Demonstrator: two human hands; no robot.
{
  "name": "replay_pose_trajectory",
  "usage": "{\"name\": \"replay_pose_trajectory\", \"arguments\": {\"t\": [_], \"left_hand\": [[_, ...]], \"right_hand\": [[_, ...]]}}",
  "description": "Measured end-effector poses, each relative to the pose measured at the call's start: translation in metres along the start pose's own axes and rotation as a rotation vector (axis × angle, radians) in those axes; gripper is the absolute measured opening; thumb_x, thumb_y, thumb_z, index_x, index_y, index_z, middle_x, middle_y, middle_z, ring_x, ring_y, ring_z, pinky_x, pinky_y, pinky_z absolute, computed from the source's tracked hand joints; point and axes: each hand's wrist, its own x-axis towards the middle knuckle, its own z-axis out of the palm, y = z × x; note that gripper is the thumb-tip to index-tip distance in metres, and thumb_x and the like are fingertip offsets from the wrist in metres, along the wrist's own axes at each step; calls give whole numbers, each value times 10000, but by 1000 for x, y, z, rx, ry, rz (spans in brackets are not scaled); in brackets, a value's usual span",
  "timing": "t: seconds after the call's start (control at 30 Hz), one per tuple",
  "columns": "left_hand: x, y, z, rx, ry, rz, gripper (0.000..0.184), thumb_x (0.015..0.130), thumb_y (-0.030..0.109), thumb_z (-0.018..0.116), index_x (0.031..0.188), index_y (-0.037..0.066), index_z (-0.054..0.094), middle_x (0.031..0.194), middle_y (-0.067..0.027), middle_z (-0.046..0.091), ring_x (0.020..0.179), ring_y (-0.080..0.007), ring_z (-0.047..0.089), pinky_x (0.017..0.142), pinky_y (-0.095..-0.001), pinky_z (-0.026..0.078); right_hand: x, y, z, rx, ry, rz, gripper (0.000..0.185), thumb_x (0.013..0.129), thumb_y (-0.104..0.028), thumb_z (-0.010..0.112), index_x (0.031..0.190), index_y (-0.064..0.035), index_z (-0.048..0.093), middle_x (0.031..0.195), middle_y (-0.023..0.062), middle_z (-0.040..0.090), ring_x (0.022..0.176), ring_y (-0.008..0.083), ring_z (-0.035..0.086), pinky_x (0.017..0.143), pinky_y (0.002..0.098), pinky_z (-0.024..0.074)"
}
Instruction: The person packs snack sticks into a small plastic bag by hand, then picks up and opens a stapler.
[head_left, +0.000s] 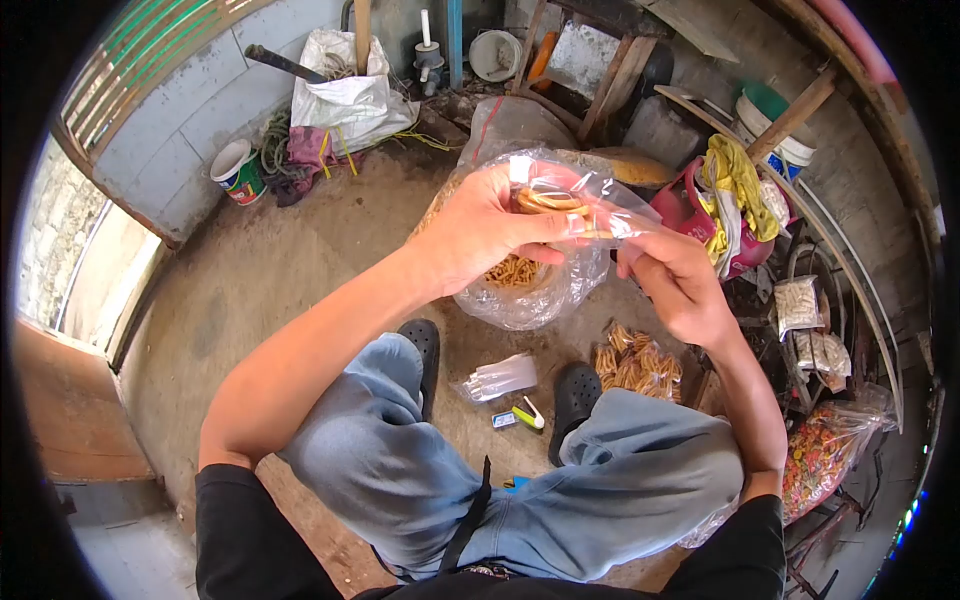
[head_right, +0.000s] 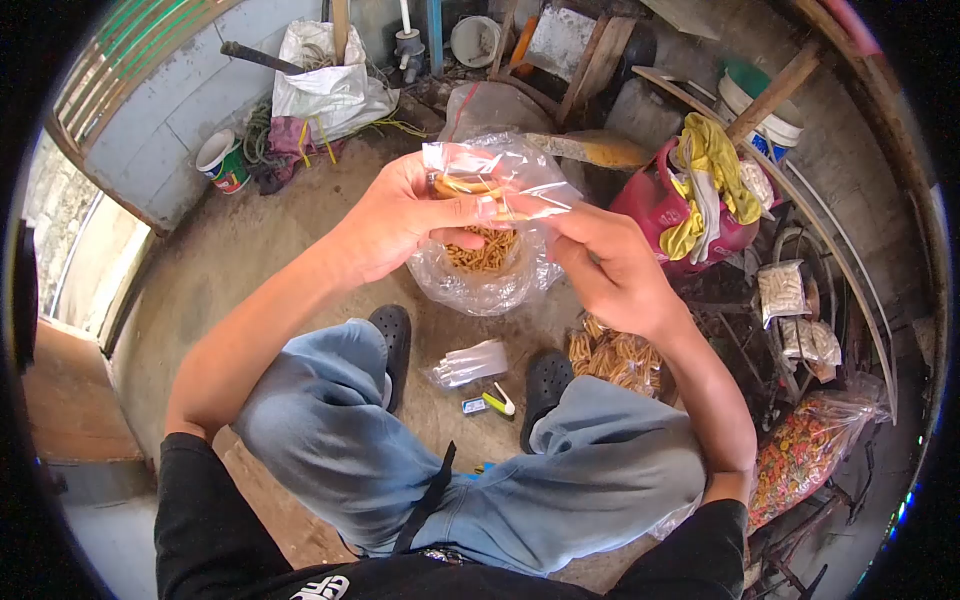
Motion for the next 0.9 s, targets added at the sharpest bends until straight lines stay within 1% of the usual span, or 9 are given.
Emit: {"name": "replay_pose_trajectory", "arguments": {"t": [0.17, 0.3, 0.37, 0.5, 0.57, 0.67, 0.77, 0.83, 0.9], "left_hand": [[3, -1, -11, -21, 47, -13, 349, 846, 83, 673, 1173, 68, 554, 1088, -64, 640, 968, -175, 643, 727, -275, 570], [4, 1, -26, -63, 90, 47, 286, 845, 58, 667, 1122, 60, 598, 1063, -80, 653, 952, -176, 648, 721, -273, 573], [4, -1, -36, -120, 170, 68, 274, 849, 45, 658, 1117, 58, 600, 1064, -101, 654, 941, -175, 654, 718, -263, 577], [2, 2, -37, -111, 187, 60, 230, 845, 38, 666, 1066, 26, 602, 1009, -93, 653, 917, -172, 656, 750, -262, 573], [3, 3, -37, -90, 171, 59, 234, 842, 36, 670, 1065, 22, 601, 1013, -100, 654, 922, -177, 655, 760, -266, 570], [5, -3, -43, -70, 133, 78, 258, 846, 38, 662, 1091, 24, 582, 1052, -132, 651, 964, -201, 649, 785, -287, 564], [11, -10, -51, -82, 117, 115, 278, 846, 26, 653, 1112, 23, 571, 1080, -151, 648, 998, -222, 643, 824, -314, 550], [11, -12, -55, -52, 162, 104, 279, 839, 9, 656, 1108, 18, 581, 1068, -137, 649, 987, -213, 646, 817, -304, 549], [10, -11, -58, -55, 195, 74, 279, 835, -1, 657, 1105, 19, 590, 1057, -122, 652, 972, -205, 650, 806, -300, 549]], "right_hand": [[8, 2, 0, 6, -1, -14, 474, 834, 93, 372, 1239, -45, 576, 904, 69, 616, 691, 97, 496, 649, 242, 433], [19, 40, -8, 78, 212, -103, 349, 864, 32, 402, 1127, -28, 624, 882, 9, 640, 693, 56, 501, 615, 210, 408], [35, 76, 8, 290, 327, 268, 261, 882, -32, 469, 1081, -32, 637, 824, -9, 630, 679, 43, 490, 601, 196, 399], [42, 179, 51, -194, -43, 378, 260, 859, -164, 569, 1074, -34, 633, 893, 103, 681, 763, 188, 623, 686, 305, 485], [37, 245, 79, -308, -174, 264, 267, 837, -178, 568, 1038, -15, 634, 954, 167, 671, 869, 314, 647, 757, 387, 506], [43, 292, 114, -487, -403, 426, 253, 812, -142, 542, 1006, -7, 631, 956, 198, 660, 902, 370, 630, 782, 429, 507], [58, 332, 144, -569, -429, 401, 266, 793, -108, 525, 1026, -29, 625, 952, 231, 645, 930, 394, 615, 809, 445, 499], [62, 357, 166, -563, -305, 314, 262, 773, -103, 545, 1015, -49, 631, 941, 213, 657, 904, 387, 627, 801, 456, 502], [65, 356, 179, -636, 154, 229, 388, 774, -56, 521, 1159, -74, 573, 1195, 227, 561, 1151, 343, 514, 948, 419, 420]]}}
